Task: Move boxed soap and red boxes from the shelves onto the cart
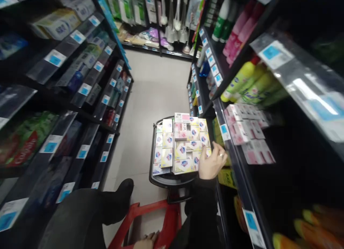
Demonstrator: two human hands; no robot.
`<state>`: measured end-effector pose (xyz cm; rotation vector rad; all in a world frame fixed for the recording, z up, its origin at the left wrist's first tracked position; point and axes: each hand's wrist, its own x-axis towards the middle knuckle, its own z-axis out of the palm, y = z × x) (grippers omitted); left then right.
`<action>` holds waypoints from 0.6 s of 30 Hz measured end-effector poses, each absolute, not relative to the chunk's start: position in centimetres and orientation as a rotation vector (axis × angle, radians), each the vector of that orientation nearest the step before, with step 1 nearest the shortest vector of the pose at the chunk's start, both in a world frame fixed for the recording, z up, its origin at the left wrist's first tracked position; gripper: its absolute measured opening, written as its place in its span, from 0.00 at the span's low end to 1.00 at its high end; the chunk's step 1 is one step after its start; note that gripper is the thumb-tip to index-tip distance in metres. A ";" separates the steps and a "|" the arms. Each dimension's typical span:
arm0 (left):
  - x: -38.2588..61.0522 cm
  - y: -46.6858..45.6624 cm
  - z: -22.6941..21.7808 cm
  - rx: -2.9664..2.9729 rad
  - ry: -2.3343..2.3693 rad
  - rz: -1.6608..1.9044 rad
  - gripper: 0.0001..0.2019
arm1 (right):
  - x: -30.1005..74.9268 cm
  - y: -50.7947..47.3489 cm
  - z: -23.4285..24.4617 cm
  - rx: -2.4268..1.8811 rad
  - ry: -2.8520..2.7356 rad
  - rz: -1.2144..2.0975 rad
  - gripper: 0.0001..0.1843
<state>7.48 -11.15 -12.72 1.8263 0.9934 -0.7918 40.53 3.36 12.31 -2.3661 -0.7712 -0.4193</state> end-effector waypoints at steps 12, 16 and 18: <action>8.2 -10.5 -9.4 2.126 0.883 -0.443 0.34 | 53.4 -5.7 19.2 -2.853 -0.778 -0.585 0.20; 7.9 -10.9 -9.6 2.092 0.994 -0.464 0.29 | 51.7 -5.8 17.4 -2.800 -0.739 -0.777 0.21; 7.8 -11.0 -10.1 2.070 1.022 -0.474 0.28 | 51.6 -5.8 17.0 -2.765 -0.637 -0.793 0.27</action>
